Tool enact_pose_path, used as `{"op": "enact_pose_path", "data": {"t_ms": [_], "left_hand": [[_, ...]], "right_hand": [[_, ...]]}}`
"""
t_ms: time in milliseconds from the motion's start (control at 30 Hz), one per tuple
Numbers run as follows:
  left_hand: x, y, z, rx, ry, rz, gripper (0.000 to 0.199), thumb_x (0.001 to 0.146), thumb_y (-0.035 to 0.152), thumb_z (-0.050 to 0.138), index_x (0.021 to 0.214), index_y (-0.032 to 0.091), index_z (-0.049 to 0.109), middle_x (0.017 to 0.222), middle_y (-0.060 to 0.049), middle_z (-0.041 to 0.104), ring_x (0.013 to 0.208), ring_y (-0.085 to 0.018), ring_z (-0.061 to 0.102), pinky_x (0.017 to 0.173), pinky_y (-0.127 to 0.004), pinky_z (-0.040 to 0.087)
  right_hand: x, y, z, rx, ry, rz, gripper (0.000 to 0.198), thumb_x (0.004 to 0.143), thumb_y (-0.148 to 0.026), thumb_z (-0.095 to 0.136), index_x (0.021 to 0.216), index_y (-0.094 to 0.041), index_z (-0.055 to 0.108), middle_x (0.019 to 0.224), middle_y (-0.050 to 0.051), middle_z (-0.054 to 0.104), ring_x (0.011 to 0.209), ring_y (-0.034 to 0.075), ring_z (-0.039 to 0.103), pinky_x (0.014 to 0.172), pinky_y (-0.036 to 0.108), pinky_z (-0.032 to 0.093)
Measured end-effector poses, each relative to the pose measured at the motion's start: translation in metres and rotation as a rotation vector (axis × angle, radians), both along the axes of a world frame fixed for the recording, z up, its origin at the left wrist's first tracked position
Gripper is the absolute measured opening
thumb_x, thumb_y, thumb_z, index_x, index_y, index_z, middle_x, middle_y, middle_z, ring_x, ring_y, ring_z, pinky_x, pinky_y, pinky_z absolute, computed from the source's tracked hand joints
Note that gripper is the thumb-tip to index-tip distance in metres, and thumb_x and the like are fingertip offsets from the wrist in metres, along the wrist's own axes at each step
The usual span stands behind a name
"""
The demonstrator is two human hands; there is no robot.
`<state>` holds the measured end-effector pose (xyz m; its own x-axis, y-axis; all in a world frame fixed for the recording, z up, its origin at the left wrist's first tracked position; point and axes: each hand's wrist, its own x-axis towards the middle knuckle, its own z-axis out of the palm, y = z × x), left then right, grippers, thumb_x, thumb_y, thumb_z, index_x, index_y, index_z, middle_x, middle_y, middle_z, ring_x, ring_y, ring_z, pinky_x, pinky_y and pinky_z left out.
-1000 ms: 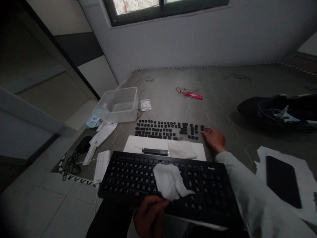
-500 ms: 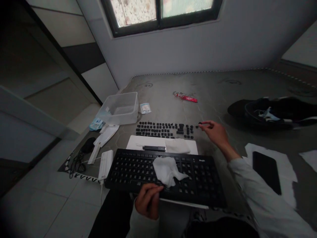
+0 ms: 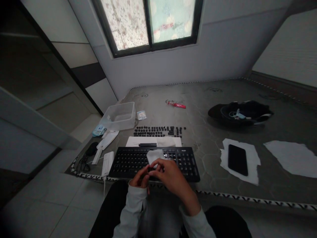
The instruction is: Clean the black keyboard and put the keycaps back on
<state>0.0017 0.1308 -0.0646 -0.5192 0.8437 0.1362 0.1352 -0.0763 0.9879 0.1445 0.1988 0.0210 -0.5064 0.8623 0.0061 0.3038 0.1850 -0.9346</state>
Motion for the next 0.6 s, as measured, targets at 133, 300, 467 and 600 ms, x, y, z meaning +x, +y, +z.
{"op": "enact_pose_path", "data": {"t_ms": [133, 300, 467, 600], "left_hand": [[-0.003, 0.002, 0.004, 0.036, -0.052, 0.028, 0.044, 0.067, 0.056, 0.074, 0.094, 0.021, 0.077, 0.081, -0.005, 0.076, 0.029, -0.004, 0.049, 0.027, -0.015, 0.037], [-0.002, 0.003, 0.009, -0.013, -0.229, 0.022, 0.048, 0.064, 0.053, 0.078, 0.096, 0.018, 0.076, 0.073, -0.006, 0.078, 0.023, -0.004, 0.047, 0.023, -0.014, 0.034], [-0.001, 0.004, 0.009, -0.023, -0.315, -0.015, 0.05, 0.062, 0.054, 0.079, 0.096, 0.017, 0.076, 0.059, -0.003, 0.075, 0.021, -0.003, 0.045, 0.022, -0.011, 0.03], [0.001, 0.008, 0.007, -0.014, -0.413, 0.041, 0.05, 0.055, 0.052, 0.084, 0.09, 0.017, 0.075, 0.052, 0.001, 0.07, 0.021, -0.001, 0.042, 0.024, -0.009, 0.028]], "right_hand": [[-0.005, -0.01, -0.001, 0.004, 0.017, -0.044, 0.017, 0.077, -0.034, 0.068, 0.09, -0.024, 0.074, 0.065, -0.002, 0.066, 0.059, 0.014, 0.058, 0.057, 0.024, 0.041], [-0.01, -0.013, -0.007, 0.016, 0.102, -0.075, 0.017, 0.078, -0.034, 0.068, 0.091, -0.024, 0.074, 0.066, -0.002, 0.068, 0.062, 0.014, 0.06, 0.059, 0.024, 0.042], [-0.008, -0.01, -0.016, 0.031, 0.092, -0.071, 0.016, 0.076, -0.03, 0.071, 0.09, -0.024, 0.074, 0.063, -0.004, 0.066, 0.059, 0.012, 0.056, 0.058, 0.023, 0.04], [-0.005, -0.007, -0.017, 0.071, 0.062, -0.021, 0.019, 0.077, -0.031, 0.071, 0.095, -0.027, 0.074, 0.064, -0.004, 0.066, 0.059, 0.012, 0.057, 0.06, 0.023, 0.041]]}}
